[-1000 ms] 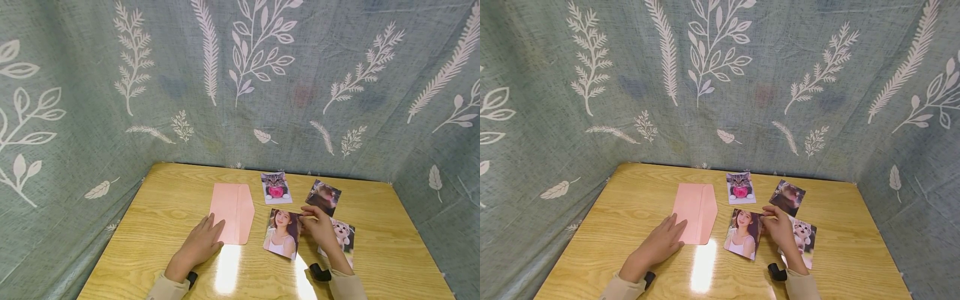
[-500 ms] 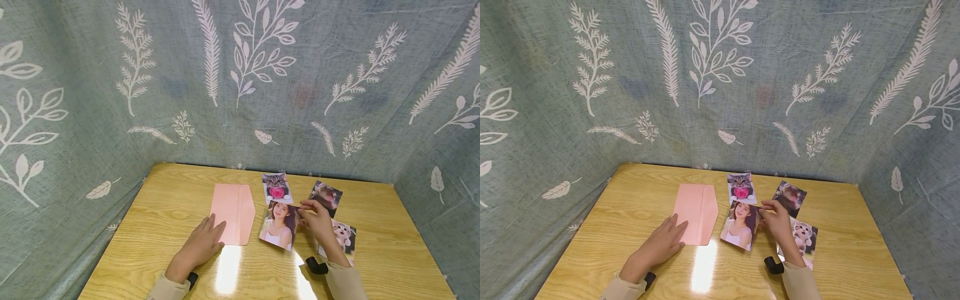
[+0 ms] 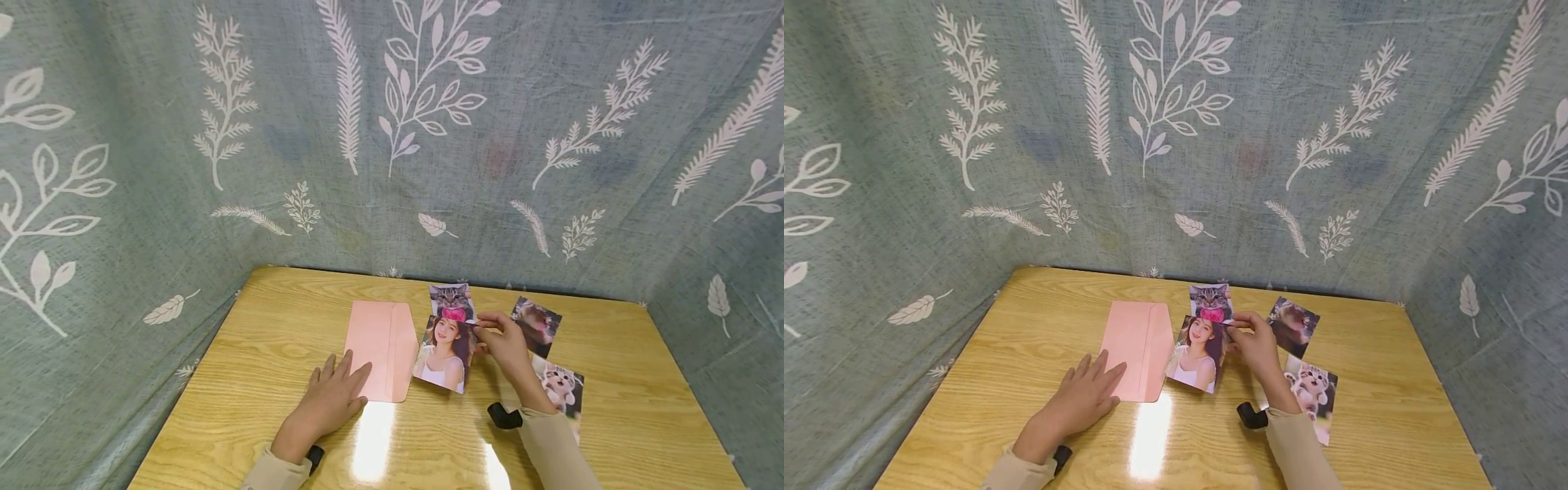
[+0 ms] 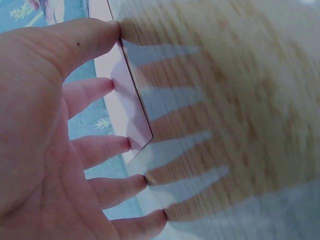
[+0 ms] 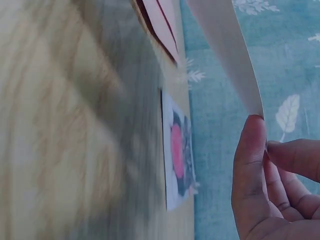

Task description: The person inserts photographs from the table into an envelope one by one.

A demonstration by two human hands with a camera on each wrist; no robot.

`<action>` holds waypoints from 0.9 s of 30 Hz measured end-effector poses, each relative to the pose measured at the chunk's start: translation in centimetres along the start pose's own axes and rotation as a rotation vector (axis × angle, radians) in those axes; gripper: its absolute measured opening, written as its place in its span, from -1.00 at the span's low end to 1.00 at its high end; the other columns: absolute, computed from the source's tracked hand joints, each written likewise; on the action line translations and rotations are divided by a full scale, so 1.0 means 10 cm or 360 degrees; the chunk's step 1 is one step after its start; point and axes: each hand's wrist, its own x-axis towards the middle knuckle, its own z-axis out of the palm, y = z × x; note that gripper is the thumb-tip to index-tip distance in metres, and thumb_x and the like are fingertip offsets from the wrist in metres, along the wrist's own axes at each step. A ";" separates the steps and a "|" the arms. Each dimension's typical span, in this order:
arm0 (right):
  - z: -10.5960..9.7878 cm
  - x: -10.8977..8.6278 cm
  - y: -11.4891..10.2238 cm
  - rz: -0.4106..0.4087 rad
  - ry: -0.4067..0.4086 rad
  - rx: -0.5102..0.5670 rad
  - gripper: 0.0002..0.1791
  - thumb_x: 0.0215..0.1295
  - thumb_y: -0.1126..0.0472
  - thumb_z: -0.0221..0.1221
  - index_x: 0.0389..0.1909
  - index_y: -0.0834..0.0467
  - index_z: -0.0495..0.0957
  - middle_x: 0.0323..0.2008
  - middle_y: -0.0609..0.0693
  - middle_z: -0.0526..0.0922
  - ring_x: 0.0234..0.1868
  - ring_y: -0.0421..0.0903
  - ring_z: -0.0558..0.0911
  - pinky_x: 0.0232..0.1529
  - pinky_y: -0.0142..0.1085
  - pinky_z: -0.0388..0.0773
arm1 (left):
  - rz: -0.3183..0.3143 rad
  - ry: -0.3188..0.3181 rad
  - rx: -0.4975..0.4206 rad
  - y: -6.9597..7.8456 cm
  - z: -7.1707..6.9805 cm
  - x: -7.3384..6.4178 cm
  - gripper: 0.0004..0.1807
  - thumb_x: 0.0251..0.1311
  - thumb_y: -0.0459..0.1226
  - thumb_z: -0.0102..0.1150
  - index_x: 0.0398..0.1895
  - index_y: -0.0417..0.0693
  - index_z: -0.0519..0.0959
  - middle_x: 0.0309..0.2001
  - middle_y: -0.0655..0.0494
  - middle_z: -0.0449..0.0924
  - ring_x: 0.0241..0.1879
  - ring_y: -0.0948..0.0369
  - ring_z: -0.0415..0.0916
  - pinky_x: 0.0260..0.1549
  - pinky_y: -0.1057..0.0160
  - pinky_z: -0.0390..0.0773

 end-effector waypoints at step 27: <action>0.55 0.39 0.11 0.0008 -0.0120 -0.0078 -0.67 0.30 0.52 0.19 0.07 0.45 0.50 -0.11 0.30 0.57 -0.51 0.04 0.69 -0.43 0.00 0.69 | -0.0020 -0.0006 0.0008 0.00 -0.02 0.01 -0.35 0.38 -0.03 0.19 0.50 0.11 0.32 0.50 -0.31 0.07 0.42 -0.42 -0.03 0.21 -0.50 0.08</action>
